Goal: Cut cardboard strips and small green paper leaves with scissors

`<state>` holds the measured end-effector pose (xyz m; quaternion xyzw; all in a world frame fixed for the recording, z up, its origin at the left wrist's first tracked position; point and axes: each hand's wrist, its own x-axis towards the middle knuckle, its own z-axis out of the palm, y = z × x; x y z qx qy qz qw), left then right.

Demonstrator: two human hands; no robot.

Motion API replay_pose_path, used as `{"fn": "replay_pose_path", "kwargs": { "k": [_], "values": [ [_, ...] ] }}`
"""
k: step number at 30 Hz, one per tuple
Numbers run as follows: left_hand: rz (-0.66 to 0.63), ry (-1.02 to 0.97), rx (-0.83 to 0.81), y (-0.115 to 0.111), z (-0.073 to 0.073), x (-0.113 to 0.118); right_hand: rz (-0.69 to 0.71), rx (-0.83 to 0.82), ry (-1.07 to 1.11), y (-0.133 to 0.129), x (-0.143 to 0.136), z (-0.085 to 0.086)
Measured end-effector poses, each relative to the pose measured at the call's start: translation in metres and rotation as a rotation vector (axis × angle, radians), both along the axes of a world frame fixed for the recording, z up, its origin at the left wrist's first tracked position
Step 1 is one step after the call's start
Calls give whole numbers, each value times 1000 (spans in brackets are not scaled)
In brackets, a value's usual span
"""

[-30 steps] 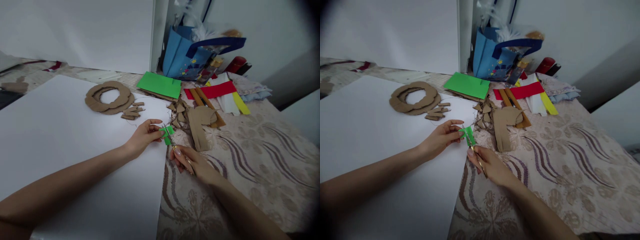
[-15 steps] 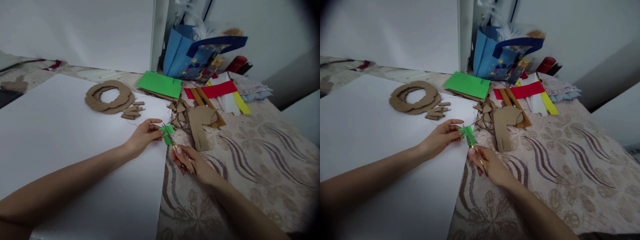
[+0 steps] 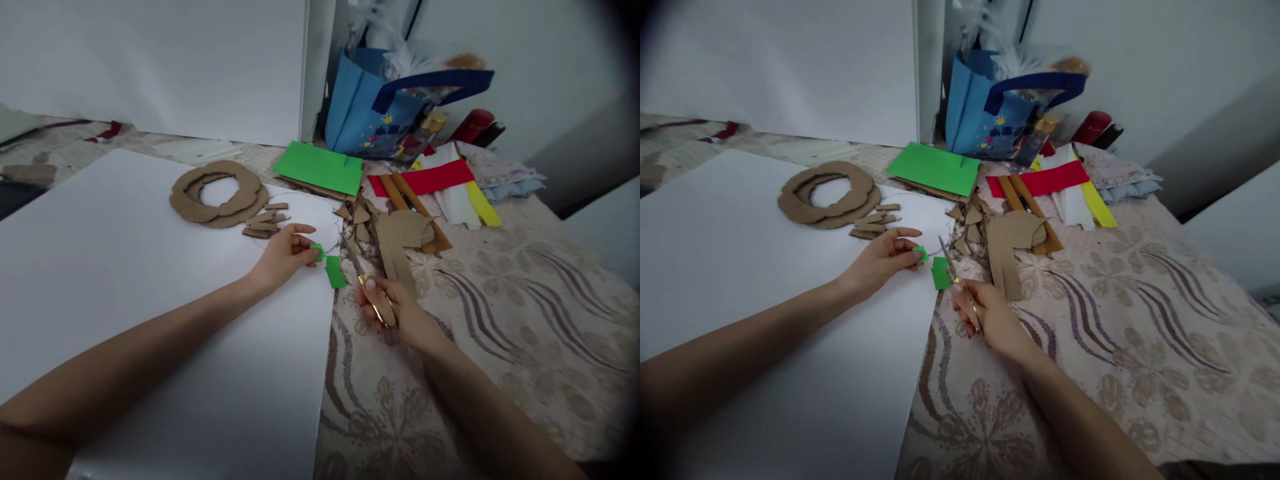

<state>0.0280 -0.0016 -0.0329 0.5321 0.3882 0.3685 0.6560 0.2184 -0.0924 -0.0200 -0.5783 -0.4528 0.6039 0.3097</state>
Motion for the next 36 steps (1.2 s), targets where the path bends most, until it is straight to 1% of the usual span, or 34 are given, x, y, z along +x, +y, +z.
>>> {"fn": "replay_pose_path", "kwargs": {
  "k": [2, 5, 6, 7, 9, 10, 12, 16, 21, 27, 31, 36],
  "values": [
    [27, 147, 204, 5, -2, -2, -35, 20, -6, 3, 3, 1],
    [76, 429, 637, 3, -2, -2, -53, 47, -14, 6, 6, 1],
    [56, 511, 759, 0, -2, -1, -54, 53, -22, 6, 6, 1],
    [7, 577, 849, -4, -2, 1, -52, 57, -32, 7, 6, 1],
    [-133, 663, 932, -11, -2, 6, -46, 69, -55, 7, 6, 0],
    [-197, 694, 947, -14, -2, 9, -44, 77, -66, 7, 6, 0],
    [-265, 746, 961, -19, -3, 14, -42, 93, -71, 7, 7, 0],
    [-298, 789, 956, -20, -2, 17, -42, 101, -71, 7, 9, -1],
    [-355, 757, 930, -17, 1, 12, -40, 100, -37, 7, 10, -2],
    [-340, 714, 885, -16, -1, 6, -51, 105, -56, 8, 9, 1],
    [-321, 775, 829, -17, 2, 4, -48, 118, -84, 8, 9, 1],
    [-335, 847, 775, -20, 6, 1, -39, 112, -68, 8, 10, -2]
  ]
}}
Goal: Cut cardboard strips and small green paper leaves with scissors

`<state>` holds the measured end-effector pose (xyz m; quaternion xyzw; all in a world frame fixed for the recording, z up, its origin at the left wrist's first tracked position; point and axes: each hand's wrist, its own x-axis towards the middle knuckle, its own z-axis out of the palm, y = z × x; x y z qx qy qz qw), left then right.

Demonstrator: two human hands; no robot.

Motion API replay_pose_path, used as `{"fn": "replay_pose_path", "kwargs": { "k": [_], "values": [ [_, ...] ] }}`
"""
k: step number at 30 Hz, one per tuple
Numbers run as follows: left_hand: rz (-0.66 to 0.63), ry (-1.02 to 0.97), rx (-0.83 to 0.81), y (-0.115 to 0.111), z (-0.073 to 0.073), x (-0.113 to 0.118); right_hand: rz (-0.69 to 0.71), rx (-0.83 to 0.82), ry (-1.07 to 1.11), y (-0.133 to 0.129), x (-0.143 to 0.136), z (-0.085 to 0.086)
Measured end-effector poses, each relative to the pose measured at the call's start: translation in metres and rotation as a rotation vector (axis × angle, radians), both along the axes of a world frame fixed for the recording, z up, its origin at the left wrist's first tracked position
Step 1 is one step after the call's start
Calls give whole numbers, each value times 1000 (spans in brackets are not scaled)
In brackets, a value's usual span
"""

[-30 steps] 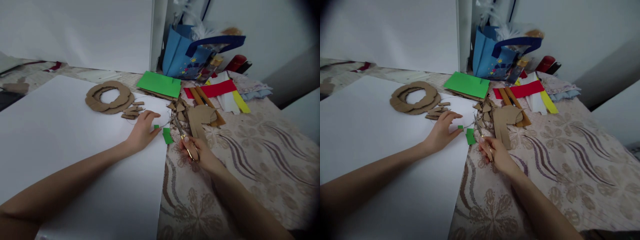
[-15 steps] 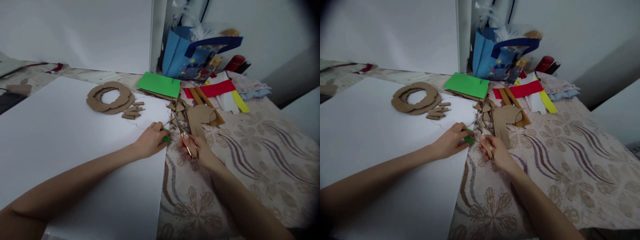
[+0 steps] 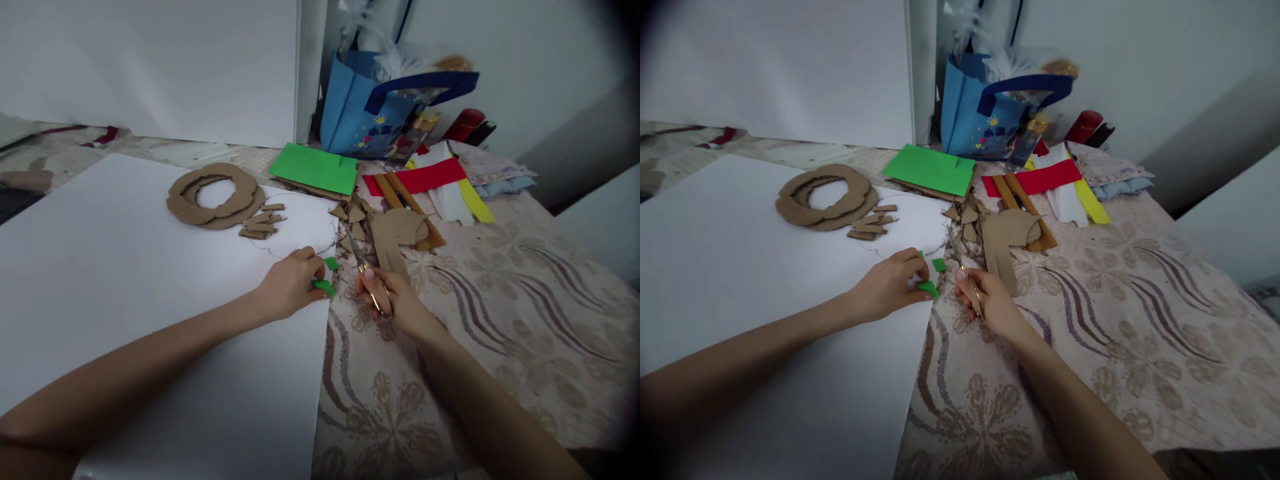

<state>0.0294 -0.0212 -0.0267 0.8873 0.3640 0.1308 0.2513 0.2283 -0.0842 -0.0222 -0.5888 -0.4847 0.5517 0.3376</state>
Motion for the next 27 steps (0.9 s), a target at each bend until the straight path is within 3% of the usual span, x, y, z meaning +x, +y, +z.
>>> {"fn": "replay_pose_path", "kwargs": {
  "k": [5, 8, 14, 19, 22, 27],
  "values": [
    [65, -69, -55, -2, 0, 1, 8, 6, 10, -1, 0, 1],
    [126, -168, -169, -3, 0, 3, 33, 60, -40, -1, -2, 2],
    [143, -625, -685, -7, -3, 10, 13, 67, -90, -1, -11, 5],
    [136, -701, -996, -11, -2, 13, 26, 77, -38, -3, -13, 4],
    [144, -623, -1034, -13, 0, 13, 27, 104, -28, -3, -9, 2],
    [123, -560, -875, -12, 1, 11, -27, 137, -36, -1, -6, 1]
  ]
}}
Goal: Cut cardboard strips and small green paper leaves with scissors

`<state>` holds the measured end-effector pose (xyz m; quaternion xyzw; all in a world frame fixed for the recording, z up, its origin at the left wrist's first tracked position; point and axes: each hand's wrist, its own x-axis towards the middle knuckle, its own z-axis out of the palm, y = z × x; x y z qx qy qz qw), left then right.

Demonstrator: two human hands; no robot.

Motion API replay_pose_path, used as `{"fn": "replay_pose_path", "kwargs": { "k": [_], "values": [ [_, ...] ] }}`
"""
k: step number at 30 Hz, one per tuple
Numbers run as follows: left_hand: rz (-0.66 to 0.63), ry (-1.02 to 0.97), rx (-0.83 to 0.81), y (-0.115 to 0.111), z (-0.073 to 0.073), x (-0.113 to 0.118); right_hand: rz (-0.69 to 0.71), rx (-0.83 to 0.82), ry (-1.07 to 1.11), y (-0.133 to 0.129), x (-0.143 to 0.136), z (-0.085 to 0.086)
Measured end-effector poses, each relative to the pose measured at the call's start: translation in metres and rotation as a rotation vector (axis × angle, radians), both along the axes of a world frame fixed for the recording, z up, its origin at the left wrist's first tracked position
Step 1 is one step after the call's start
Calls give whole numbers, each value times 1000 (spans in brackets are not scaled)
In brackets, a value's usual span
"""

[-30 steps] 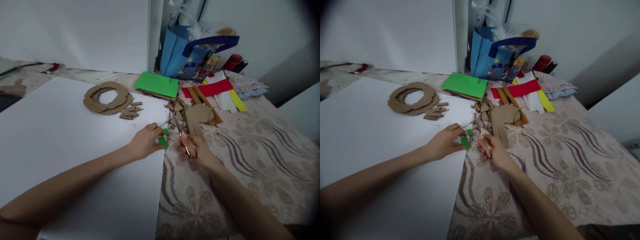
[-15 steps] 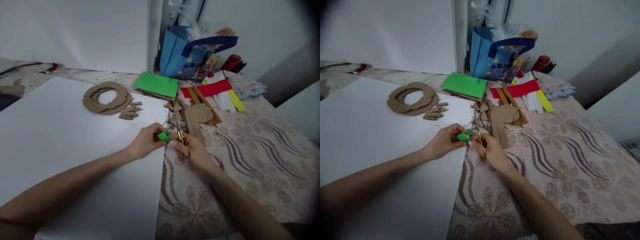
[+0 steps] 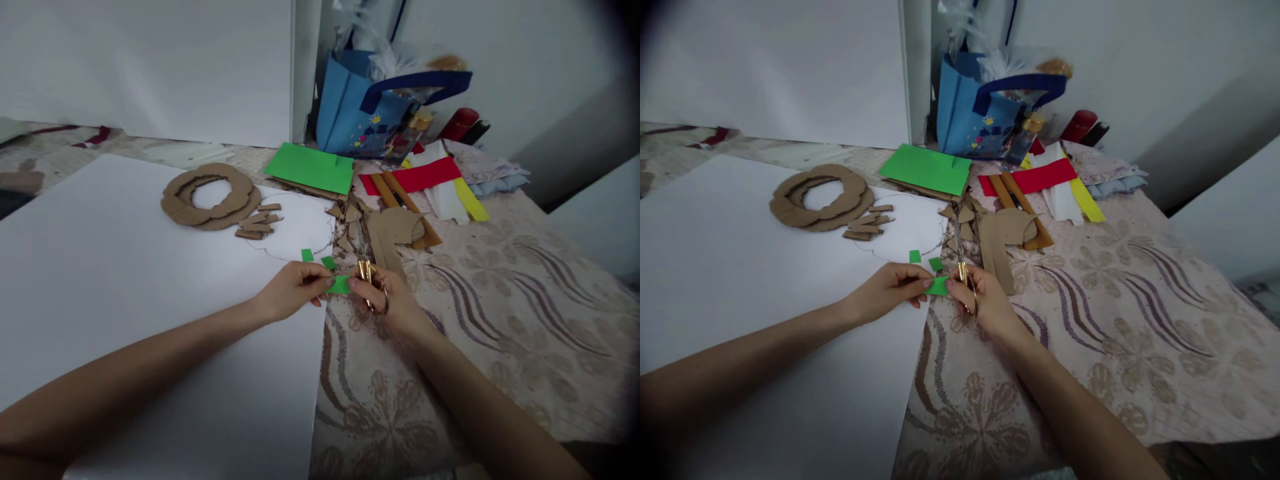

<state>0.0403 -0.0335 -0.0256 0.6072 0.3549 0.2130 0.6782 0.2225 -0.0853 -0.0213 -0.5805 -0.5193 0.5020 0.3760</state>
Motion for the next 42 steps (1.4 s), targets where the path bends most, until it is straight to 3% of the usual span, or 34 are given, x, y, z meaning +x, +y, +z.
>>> {"fn": "replay_pose_path", "kwargs": {
  "k": [4, 7, 13, 22, 34, 42],
  "values": [
    [117, -60, -39, 5, -1, -3, -49, -2, 52, -3, -3, 0],
    [236, -133, -130, 10, 1, -5, 4, -25, 47, -8, -4, 1],
    [360, -241, -299, 15, 12, -6, 195, 14, -264, -12, -4, 1],
    [398, -338, -293, 16, 10, -7, 229, -9, -233, -11, -3, 2],
    [374, -316, -377, 8, 13, -2, 277, -12, -322, -13, -10, 13],
    [348, -305, -375, 9, 10, -3, 277, -38, -292, -14, -11, 10]
  ]
}}
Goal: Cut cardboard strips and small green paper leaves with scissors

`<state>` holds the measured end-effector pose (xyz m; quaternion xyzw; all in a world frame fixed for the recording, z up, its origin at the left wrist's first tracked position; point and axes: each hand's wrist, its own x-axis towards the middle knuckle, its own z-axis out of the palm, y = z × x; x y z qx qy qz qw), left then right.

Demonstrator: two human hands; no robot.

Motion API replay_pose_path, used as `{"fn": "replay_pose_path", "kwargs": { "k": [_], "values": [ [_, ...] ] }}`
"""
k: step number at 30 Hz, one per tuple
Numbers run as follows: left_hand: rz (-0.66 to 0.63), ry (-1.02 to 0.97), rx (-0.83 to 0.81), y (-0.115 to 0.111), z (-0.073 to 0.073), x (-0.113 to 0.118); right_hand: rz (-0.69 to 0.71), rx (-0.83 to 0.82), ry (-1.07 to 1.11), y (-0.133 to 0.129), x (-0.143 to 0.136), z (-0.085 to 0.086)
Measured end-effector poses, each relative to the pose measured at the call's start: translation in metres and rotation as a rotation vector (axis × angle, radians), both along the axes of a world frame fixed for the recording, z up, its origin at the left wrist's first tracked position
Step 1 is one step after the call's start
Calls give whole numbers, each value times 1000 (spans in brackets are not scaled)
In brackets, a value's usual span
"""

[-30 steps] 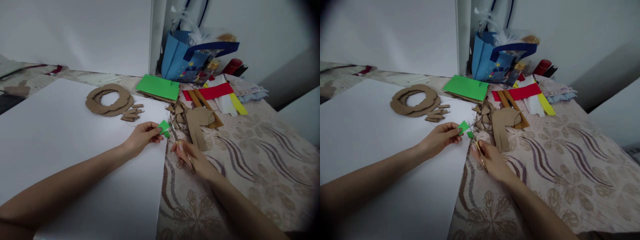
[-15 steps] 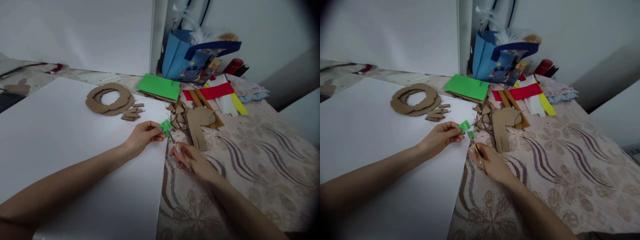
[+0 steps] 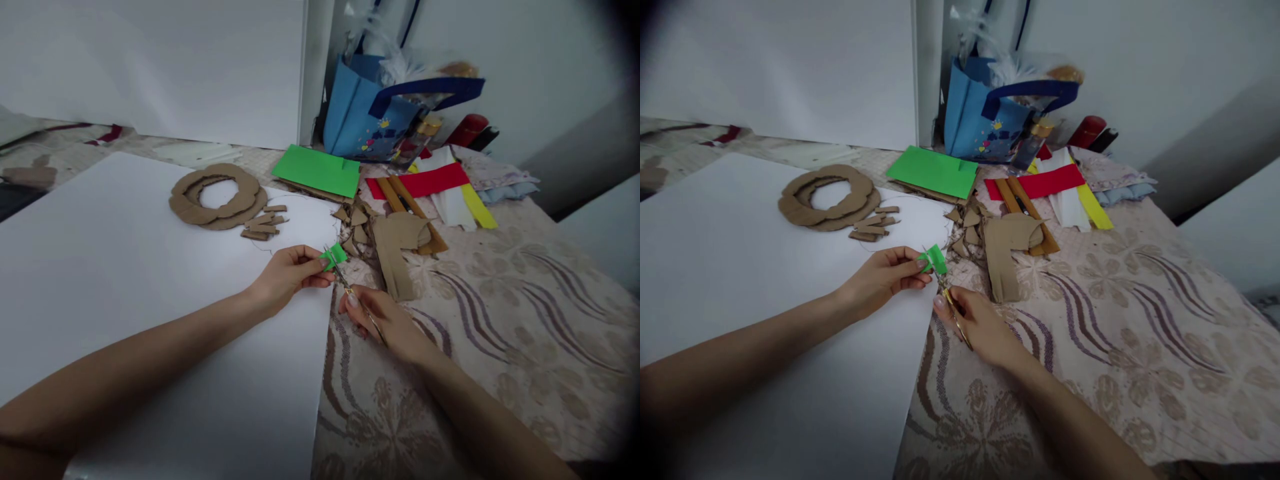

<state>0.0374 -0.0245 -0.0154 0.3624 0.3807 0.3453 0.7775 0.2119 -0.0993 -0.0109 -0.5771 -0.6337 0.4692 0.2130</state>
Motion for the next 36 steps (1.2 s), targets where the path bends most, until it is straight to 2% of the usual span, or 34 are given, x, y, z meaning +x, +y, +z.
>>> {"fn": "replay_pose_path", "kwargs": {
  "k": [9, 20, 30, 36],
  "values": [
    [-6, 37, -24, 3, 2, 1, -56, -92, 125, -2, 2, -8],
    [-37, 62, -57, 6, -2, -1, -93, -157, 161, -1, 4, -24],
    [32, 89, 79, 12, -11, -8, -136, -243, 292, 7, 9, -7],
    [17, 65, 93, 11, -11, -7, -93, -204, 369, 4, 11, -14]
  ]
}}
